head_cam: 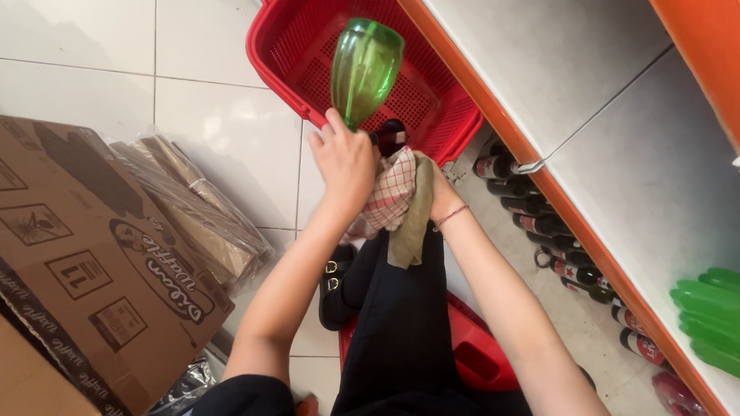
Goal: The person scans various snack packages on the shelves using a handheld scanner, places some items in a cardboard box, and then wipes down the surface of a lower shelf using a spray bottle and a cloth.
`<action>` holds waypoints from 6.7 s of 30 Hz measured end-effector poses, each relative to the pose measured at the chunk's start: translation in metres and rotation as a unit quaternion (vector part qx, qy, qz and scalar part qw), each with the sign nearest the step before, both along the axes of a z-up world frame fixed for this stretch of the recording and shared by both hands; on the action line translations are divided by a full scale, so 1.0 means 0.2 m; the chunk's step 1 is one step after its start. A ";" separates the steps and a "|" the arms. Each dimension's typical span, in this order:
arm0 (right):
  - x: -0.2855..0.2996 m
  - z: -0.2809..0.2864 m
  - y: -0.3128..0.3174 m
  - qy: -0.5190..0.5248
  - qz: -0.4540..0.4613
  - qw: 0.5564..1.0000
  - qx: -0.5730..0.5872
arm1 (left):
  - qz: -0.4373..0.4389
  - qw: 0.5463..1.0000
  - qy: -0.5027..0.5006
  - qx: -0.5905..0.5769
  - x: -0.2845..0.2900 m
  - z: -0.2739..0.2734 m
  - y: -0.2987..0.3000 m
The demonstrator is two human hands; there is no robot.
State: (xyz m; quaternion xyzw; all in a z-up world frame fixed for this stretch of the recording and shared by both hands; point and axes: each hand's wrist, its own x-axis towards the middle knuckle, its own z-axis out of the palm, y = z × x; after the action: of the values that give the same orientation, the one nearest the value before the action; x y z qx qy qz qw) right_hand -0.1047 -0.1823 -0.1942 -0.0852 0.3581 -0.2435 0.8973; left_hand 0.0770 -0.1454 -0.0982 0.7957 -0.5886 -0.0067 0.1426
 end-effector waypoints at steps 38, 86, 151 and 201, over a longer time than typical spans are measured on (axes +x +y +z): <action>-0.21 0.25 0.24 0.193 0.061 0.950 -0.237 | -0.122 0.250 0.959 0.051 0.16 0.29 0.58; -1.49 0.87 1.50 0.081 -0.272 0.937 -0.203 | -0.443 0.771 0.349 -0.294 -1.44 1.05 0.59; -2.12 0.69 2.15 -0.022 -0.643 0.763 -0.065 | -0.606 0.651 0.456 -0.029 -2.61 1.04 0.87; -1.75 0.74 1.73 0.028 -0.601 0.749 -0.278 | -0.475 0.585 0.475 0.454 -1.70 -0.02 0.50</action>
State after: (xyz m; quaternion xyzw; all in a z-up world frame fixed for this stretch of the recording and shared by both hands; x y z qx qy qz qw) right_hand -0.4547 0.1629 -0.0453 -0.1044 0.2770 -0.8188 0.4919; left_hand -0.2625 -0.0459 -0.1024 0.2477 -0.6513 -0.7172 -0.0011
